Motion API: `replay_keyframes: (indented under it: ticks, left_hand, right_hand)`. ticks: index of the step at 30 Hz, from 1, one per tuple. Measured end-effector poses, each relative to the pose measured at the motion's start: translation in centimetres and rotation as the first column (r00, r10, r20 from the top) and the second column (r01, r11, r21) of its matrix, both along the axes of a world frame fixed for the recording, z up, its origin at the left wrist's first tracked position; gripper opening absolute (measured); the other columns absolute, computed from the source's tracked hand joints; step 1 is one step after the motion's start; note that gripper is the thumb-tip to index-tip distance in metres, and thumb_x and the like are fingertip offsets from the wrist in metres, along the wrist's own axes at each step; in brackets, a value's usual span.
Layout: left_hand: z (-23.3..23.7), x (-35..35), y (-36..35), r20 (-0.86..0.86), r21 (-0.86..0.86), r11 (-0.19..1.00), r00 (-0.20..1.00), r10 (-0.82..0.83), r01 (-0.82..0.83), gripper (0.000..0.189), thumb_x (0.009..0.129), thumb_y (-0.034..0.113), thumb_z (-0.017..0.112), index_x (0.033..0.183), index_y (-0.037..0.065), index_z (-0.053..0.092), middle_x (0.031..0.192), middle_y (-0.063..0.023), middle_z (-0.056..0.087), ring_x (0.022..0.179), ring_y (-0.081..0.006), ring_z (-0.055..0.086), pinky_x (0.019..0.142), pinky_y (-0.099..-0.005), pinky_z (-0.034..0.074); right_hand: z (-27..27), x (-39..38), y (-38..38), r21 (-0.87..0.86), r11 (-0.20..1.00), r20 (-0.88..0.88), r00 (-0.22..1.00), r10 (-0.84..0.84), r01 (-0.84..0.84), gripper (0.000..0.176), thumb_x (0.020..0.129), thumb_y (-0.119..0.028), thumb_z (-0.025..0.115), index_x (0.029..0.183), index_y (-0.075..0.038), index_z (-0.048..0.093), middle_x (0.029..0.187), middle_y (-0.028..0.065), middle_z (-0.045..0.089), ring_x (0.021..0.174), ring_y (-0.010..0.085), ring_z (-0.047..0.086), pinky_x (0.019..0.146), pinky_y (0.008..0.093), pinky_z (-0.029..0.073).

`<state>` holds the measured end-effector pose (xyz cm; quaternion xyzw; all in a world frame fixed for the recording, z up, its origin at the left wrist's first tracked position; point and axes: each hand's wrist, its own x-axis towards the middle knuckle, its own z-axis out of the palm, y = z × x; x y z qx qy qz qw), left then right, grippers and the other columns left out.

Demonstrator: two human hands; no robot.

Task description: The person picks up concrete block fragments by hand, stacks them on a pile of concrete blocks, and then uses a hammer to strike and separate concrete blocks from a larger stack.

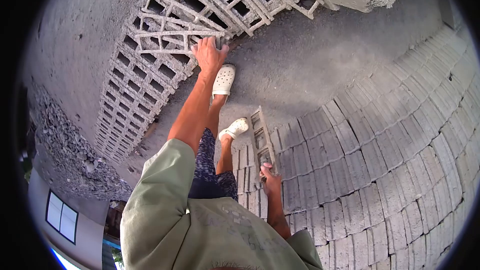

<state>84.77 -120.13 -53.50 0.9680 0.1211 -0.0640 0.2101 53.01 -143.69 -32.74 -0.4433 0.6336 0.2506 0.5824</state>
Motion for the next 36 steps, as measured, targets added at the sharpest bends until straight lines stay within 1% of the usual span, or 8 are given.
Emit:
replay_keyframes:
  ticks: [13,17,21,23,26,30,33,36]
  left_hand:
    - [-1.4,1.2,-0.4,-0.040,0.067,0.995,0.997,-0.066,0.069,0.031,0.068,0.029,0.064,0.083,0.002,0.061,0.089,-0.0119,0.060,0.098,-0.0274,0.049,0.092,-0.0469,0.028]
    - [3.9,0.0,1.9,-0.340,-0.086,0.992,0.934,-0.111,0.087,0.037,0.068,0.025,0.063,0.092,0.000,0.051,0.087,-0.0176,0.060,0.092,-0.0311,0.055,0.097,-0.0533,0.023]
    - [15.1,-0.6,4.9,-0.316,-0.199,0.980,0.947,-0.060,-0.004,0.049,0.060,0.028,0.068,0.094,0.000,0.047,0.085,-0.0203,0.060,0.093,-0.0350,0.055,0.096,-0.0503,0.026]
    - [21.5,-0.3,8.1,-0.256,-0.243,0.960,0.964,0.072,-0.136,0.051,0.062,0.036,0.073,0.091,0.000,0.053,0.079,-0.0156,0.060,0.078,-0.0309,0.057,0.072,-0.0384,0.043]
    - [30.4,-0.3,14.2,-0.320,-0.596,0.645,0.878,0.355,-0.478,0.028,0.078,0.030,0.065,0.083,0.002,0.060,0.065,-0.0045,0.056,0.062,-0.0130,0.048,0.062,-0.0299,0.040]
    - [36.6,-6.6,15.5,-0.348,-0.879,0.073,0.738,0.579,-0.472,0.026,0.083,0.022,0.062,0.092,-0.001,0.058,0.084,-0.0098,0.064,0.070,-0.0147,0.059,0.066,-0.0316,0.046]
    - [41.3,-12.8,13.7,-0.461,-0.871,-0.129,0.696,0.550,-0.475,0.031,0.081,0.020,0.064,0.099,-0.004,0.055,0.089,-0.0132,0.064,0.077,-0.0186,0.063,0.068,-0.0326,0.051]
    - [44.4,-18.8,12.6,-0.703,-0.681,-0.576,0.623,0.343,-0.452,0.076,0.075,0.071,0.044,0.091,-0.003,0.054,0.077,-0.0151,0.062,0.068,-0.0261,0.062,0.067,-0.0364,0.052]
  right_hand:
    - [3.6,-0.2,-0.2,-0.006,1.000,0.078,0.997,0.025,-0.024,0.019,0.074,0.000,0.064,0.089,-0.007,0.053,0.076,-0.0009,0.051,0.064,0.0106,0.051,0.059,0.0250,0.042]
    - [6.0,0.5,-1.3,-0.016,1.000,0.133,0.991,0.005,-0.003,0.016,0.074,-0.002,0.066,0.083,-0.006,0.052,0.073,0.0004,0.051,0.062,0.0120,0.051,0.058,0.0257,0.043]
    - [8.5,3.2,-2.0,0.012,1.000,0.178,0.984,0.011,-0.013,0.009,0.077,-0.007,0.066,0.081,-0.005,0.059,0.065,0.0014,0.055,0.054,0.0127,0.051,0.055,0.0251,0.043]
    - [10.7,5.1,-1.9,-0.034,0.997,0.130,0.989,0.067,-0.063,0.009,0.076,-0.007,0.066,0.083,-0.004,0.060,0.067,0.0029,0.057,0.055,0.0126,0.051,0.053,0.0253,0.042]
    - [12.6,6.1,-3.0,-0.049,0.975,0.195,0.955,0.222,-0.217,0.011,0.079,-0.009,0.064,0.087,-0.003,0.060,0.075,0.0063,0.060,0.059,0.0137,0.053,0.054,0.0263,0.044]
    - [16.1,8.9,-3.9,-0.063,0.965,0.276,0.925,0.261,-0.253,0.019,0.081,-0.019,0.062,0.090,-0.002,0.059,0.078,0.0084,0.062,0.059,0.0141,0.054,0.057,0.0259,0.044]
    - [15.3,9.2,-6.6,0.018,0.943,0.422,0.858,0.295,-0.333,0.021,0.083,-0.020,0.061,0.091,-0.001,0.058,0.081,0.0085,0.062,0.062,0.0149,0.055,0.060,0.0261,0.045]
    - [17.7,10.3,-6.8,-0.015,0.893,0.489,0.775,0.400,-0.451,0.023,0.083,-0.021,0.062,0.090,0.001,0.058,0.086,0.0093,0.063,0.071,0.0151,0.058,0.066,0.0279,0.048]
